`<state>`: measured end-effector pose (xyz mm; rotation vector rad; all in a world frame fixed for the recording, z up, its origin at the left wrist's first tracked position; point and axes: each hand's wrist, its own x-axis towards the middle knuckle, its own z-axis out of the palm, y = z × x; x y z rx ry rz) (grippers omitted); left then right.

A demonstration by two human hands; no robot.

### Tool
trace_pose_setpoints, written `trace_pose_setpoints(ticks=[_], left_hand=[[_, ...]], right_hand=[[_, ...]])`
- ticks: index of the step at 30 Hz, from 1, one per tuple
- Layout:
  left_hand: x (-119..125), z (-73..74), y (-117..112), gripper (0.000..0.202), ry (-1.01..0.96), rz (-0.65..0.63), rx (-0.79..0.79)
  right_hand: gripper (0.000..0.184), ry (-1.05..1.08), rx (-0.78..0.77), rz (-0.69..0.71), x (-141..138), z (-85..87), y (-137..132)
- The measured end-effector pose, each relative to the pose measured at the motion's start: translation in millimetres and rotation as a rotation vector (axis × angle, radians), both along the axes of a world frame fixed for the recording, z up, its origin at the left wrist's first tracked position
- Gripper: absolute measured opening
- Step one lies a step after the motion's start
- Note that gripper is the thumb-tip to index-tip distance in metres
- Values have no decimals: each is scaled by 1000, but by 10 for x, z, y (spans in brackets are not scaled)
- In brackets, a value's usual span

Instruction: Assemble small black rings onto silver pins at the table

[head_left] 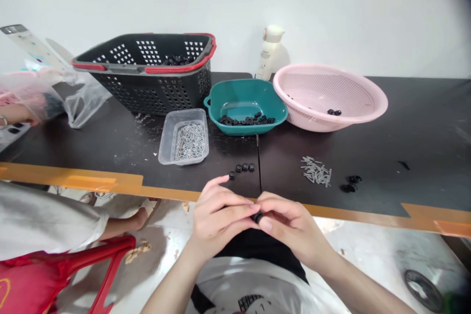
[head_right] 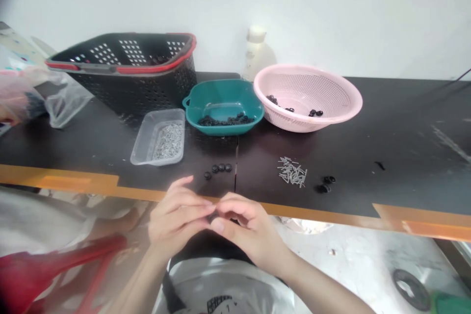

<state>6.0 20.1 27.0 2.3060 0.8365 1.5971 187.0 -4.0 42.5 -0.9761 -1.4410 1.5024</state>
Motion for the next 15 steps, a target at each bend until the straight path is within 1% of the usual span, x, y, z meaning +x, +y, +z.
trace_pose_setpoints(ticks=[3,5,6,8,10,11,13,15], left_hand=[[7,-1,-15,14,26,21,-15],[-10,12,-15,16,72,28,-31],[-31,26,-7,17,99,31,-36],[-104,76,35,19,146,47,-20],[-201,160,120,16,184,99,22],[-247,216,179,15,203,144,38],[-311,356,330,17,266,241,29],[-316,519,520,20,374,294,-3]], right_hand=[[25,-18,-10,12,42,-40,20],[22,-104,46,-17,113,-59,63],[21,-176,94,-59,164,-67,98],[20,-385,215,-167,287,-88,192],[24,-644,331,-234,402,-119,300],[27,-775,382,-229,442,-137,351],[32,-1002,465,-171,467,-167,436],[37,-1168,529,-128,414,-174,491]])
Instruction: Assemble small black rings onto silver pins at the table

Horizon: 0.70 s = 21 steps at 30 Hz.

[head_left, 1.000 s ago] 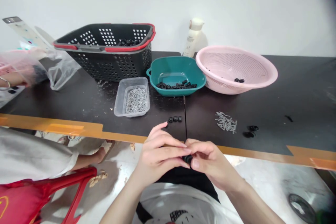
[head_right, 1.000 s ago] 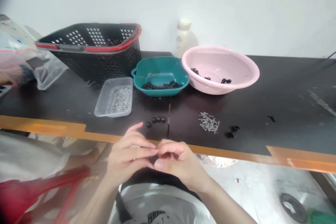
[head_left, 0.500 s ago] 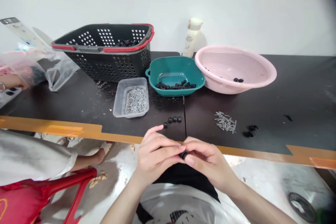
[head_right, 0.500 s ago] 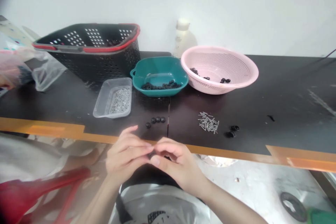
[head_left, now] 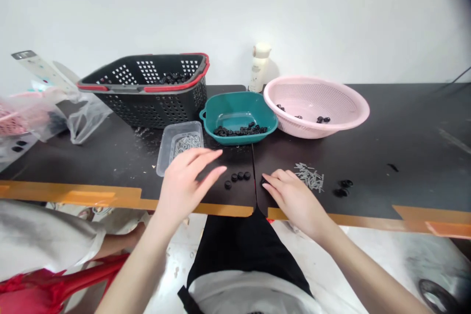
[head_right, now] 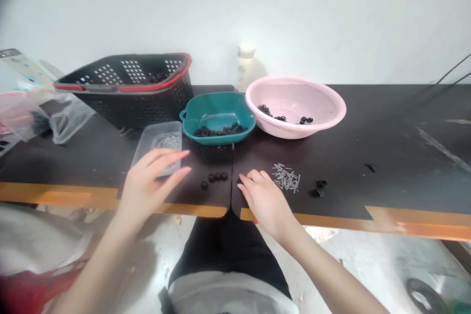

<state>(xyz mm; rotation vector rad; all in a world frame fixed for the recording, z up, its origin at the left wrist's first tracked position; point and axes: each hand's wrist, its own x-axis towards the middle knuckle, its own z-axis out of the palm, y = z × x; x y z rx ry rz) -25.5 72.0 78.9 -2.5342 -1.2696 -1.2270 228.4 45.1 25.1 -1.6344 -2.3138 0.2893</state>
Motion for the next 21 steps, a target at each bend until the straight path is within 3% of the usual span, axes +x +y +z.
trace_pose_setpoints(ticks=[3,6,11,15,21], left_hand=[[118,233,342,24,205,-13,-77],[342,370,735,28,458,34,-266],[774,337,1357,29,705,31,-465],[1096,231,1671,27,815,13,-562],[1444,89,1942,27,891,48,-611]], right_hand=[[40,-163,13,-4,-167,37,41],[40,-200,-1,-4,-339,86,59],[37,-142,-8,24,-431,115,39],[40,27,-27,10,-216,130,-63],[34,433,-17,-127,482,127,-267]])
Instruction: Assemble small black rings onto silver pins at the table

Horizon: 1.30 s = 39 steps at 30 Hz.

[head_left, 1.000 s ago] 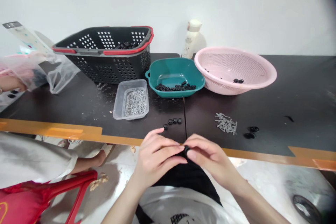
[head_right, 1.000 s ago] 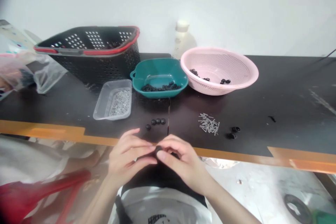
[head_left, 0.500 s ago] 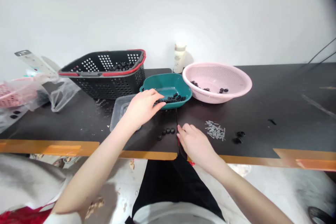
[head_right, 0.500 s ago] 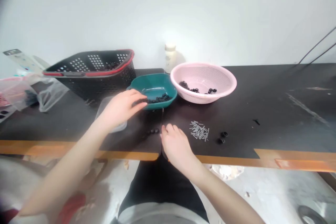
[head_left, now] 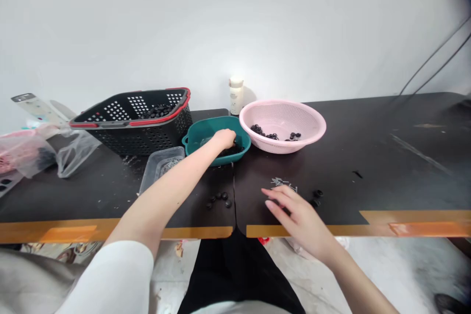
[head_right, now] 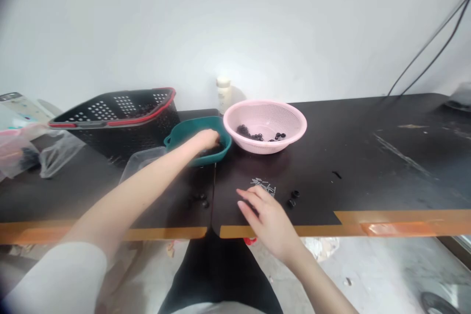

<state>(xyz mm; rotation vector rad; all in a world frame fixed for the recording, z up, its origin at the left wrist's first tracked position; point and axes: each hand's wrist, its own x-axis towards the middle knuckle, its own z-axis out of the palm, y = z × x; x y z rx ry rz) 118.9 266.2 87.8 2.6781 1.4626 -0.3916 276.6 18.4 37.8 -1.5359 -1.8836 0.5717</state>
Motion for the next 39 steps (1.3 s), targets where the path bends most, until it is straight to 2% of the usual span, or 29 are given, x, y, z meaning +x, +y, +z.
trace_pose_setpoints(ticks=[4,7,10,14,17,18,19,22,25,27,30,33,36,39], left_hand=[[42,1,52,26,-20,12,35],[-30,107,2,25,-90,6,95],[-151,260,-91,21,-195,4,165],[-329,445,-289,20,-334,39,215],[-459,522,-606,25,-474,67,235],[-502,524,-756,24,-552,69,225],[-545,509,-924,20,-714,66,191],[-662,345,-1466,15,-1082,19,3],[-740,44,-1919,9,-1316,40,-128],[-768,-173,-2122,13,-1474,104,-167],[-788,-428,-2308,24,-1669,190,-148],[-799,-553,-2411,25,-1732,220,-99],[-807,-587,-2475,24,-1736,218,-43],[-817,-603,-2515,24,-1723,224,62]], right_hand=[[33,46,106,-253,529,-44,-44],[33,-25,127,-396,824,-83,-16],[27,-127,109,-366,937,-110,80],[22,-227,61,-240,846,-115,320],[15,-263,7,-183,740,-116,530],[12,-273,-12,-168,717,-117,590],[10,-280,-30,-155,701,-116,641],[12,-272,-66,-116,673,-79,718],[14,-215,-85,-74,582,30,661],[21,-53,-104,-41,433,121,544],[29,393,-121,-7,84,208,286],[14,698,-102,92,-308,188,31],[12,782,-62,214,-612,129,-127],[18,697,42,230,-783,92,-182]])
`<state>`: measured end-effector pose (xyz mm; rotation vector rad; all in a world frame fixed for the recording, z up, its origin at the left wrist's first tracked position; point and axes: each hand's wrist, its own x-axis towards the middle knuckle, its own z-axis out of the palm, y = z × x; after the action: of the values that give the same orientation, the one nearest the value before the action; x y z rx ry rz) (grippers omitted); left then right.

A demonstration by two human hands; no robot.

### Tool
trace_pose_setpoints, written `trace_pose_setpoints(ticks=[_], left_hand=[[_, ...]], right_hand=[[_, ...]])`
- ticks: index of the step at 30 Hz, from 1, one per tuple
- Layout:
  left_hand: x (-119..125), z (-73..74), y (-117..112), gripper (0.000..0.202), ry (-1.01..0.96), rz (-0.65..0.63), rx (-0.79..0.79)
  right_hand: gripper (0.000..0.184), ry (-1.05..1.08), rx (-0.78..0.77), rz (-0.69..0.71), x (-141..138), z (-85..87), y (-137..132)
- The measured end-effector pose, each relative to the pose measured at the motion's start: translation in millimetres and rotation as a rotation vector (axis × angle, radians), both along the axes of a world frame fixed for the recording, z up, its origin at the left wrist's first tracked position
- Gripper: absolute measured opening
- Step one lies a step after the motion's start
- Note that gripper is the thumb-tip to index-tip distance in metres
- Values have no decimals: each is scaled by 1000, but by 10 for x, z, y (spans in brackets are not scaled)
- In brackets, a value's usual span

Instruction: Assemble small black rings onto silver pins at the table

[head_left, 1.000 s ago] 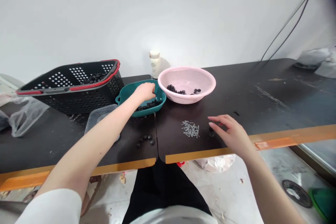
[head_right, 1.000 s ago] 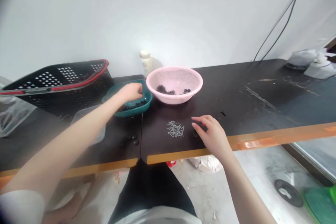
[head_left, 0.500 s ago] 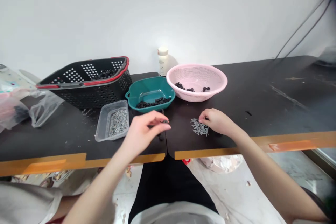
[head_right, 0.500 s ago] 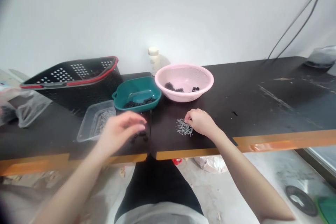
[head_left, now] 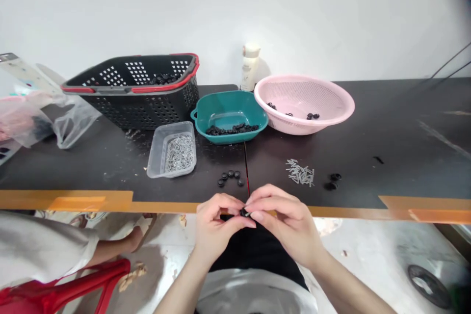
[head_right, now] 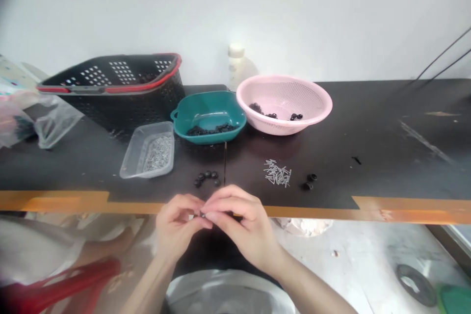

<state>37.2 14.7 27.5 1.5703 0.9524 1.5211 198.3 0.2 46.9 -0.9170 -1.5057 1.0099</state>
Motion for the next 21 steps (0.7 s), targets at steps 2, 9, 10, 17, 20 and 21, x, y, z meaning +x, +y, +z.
trace_pose_setpoints(ticks=[2,9,10,17,20,21], left_hand=[[-12,-22,-16,23,7,32,23],[-37,-108,-35,22,-38,20,61],[-32,-112,-40,22,-58,19,50],[58,-127,-83,26,-327,-61,-173],[91,-152,-97,24,-342,-111,-281],[96,-166,-101,23,-325,-116,-313]], right_hand=[[19,-68,41,-34,-51,-13,-11],[22,-336,217,-42,-27,-2,-47],[23,-355,246,-37,-18,3,-45],[31,-185,88,71,-7,-29,-21],[37,-112,5,101,74,-84,-39],[40,-110,5,92,146,-102,-42]])
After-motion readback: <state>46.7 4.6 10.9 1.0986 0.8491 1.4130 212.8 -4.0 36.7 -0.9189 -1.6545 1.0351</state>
